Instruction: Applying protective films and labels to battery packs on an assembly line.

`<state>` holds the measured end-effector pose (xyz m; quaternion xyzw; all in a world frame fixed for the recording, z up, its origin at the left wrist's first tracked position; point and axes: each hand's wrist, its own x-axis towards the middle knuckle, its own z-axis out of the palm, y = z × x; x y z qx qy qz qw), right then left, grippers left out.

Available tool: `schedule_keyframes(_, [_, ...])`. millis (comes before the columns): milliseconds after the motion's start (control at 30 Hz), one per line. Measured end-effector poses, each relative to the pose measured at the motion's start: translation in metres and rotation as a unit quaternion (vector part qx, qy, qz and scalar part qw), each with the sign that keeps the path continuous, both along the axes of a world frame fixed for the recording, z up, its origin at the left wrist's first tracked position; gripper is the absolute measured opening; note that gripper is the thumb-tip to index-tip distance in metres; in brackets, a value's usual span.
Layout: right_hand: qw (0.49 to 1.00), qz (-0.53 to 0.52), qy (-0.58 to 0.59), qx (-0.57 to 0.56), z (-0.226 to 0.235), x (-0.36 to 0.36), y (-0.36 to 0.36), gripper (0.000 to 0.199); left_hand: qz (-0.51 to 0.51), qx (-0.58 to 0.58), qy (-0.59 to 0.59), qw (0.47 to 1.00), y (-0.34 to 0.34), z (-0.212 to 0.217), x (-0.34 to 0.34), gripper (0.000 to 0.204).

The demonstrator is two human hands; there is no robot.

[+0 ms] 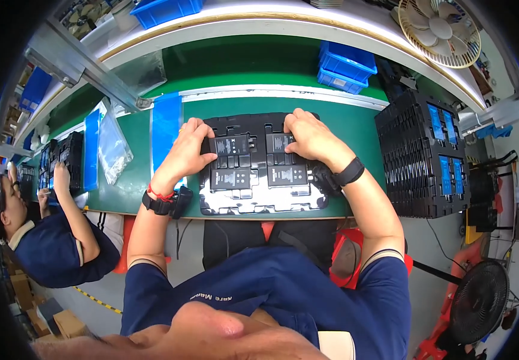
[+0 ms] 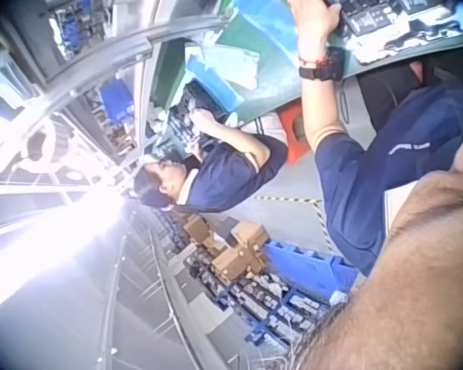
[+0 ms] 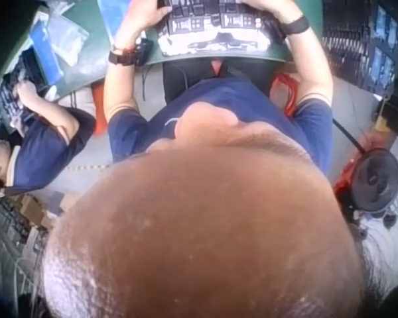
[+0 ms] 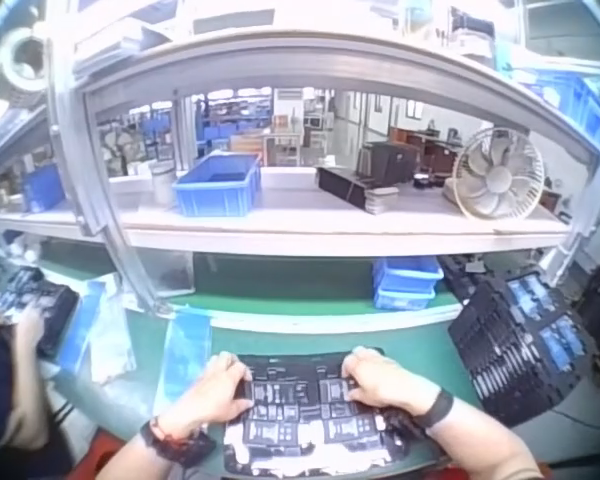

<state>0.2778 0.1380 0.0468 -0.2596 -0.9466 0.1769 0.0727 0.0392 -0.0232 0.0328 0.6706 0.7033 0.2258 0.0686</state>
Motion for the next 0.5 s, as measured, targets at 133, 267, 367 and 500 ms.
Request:
schedule_keyframes(133, [0.999, 0.018, 0.037, -0.011, 0.008, 0.007, -0.012, 0.021, -0.01, 0.077, 0.0, 0.997, -0.004, -0.006, 0.002, 0.02])
schedule_keyframes(267, [0.979, 0.067, 0.106, 0.164, 0.005, 0.013, -0.029, 0.014, -0.039, 0.169, 0.068, 0.982, -0.012, -0.016, 0.004, 0.01])
schedule_keyframes(367, [0.973, 0.113, 0.055, 0.192, -0.004, 0.016, -0.029, 0.011, -0.079, 0.128, 0.114, 0.982, -0.014, -0.013, 0.001, 0.008])
schedule_keyframes(500, [0.977, 0.105, 0.063, 0.174, -0.002, 0.019, -0.032, 0.008, -0.076, 0.129, 0.108, 0.983, -0.016, -0.008, 0.01, 0.013])
